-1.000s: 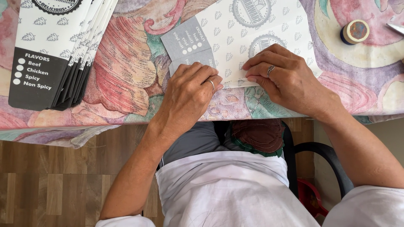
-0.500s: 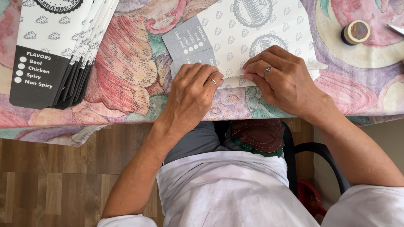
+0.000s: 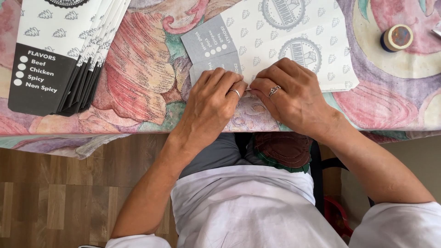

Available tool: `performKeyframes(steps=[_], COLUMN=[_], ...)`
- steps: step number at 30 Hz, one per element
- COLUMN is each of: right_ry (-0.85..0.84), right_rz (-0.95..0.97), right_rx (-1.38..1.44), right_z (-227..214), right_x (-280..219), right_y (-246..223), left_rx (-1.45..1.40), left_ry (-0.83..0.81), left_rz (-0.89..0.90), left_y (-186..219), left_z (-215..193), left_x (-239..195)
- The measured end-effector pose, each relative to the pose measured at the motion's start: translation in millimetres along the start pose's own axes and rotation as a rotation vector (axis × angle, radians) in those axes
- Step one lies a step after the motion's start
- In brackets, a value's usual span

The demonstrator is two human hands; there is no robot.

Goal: Folding paper shawarma wraps and securing them with tape before stacking them.

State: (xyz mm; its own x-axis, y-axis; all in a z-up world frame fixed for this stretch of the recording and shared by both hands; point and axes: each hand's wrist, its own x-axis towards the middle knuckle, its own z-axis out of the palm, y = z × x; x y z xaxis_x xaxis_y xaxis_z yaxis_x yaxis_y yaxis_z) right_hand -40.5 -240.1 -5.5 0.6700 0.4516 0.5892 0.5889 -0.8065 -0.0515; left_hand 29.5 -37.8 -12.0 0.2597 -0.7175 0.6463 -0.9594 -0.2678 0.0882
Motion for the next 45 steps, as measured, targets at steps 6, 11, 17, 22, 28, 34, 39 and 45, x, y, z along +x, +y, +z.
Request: performKeyframes(steps=[6, 11, 17, 22, 28, 34, 39, 45], right_ry=[-0.007, -0.037, -0.059, -0.033, -0.039, -0.033, -0.138, -0.192], right_rz=[-0.024, -0.027, -0.01, -0.001, 0.07, 0.165, 0.362, 0.378], right_rx=[-0.05, -0.129, -0.122, -0.063, -0.007, 0.198, 0.42, 0.472], right_z=[0, -1, -4, 3, 2, 3, 0, -6], right_x=[0, 2, 8, 1, 2, 7, 11, 28], right_y=[-1, -5, -9, -8, -10, -5, 3, 10], left_rx=[0.055, -0.129, -0.128, -0.143, -0.189, -0.315, -0.369, -0.329], left_ry=[-0.082, 0.02, 0.059, 0.033, 0.008, -0.016, 0.006, -0.007], left_rz=[-0.085, -0.119, -0.123, -0.153, -0.211, -0.328, -0.512, -0.558], left_y=[-25, -27, -27, -27, -27, -25, -21, -19], left_z=[-19, -33, -30, -32, -38, -37, -34, -28], left_x=[-37, -33, -33, -35, -29, -27, -23, -21])
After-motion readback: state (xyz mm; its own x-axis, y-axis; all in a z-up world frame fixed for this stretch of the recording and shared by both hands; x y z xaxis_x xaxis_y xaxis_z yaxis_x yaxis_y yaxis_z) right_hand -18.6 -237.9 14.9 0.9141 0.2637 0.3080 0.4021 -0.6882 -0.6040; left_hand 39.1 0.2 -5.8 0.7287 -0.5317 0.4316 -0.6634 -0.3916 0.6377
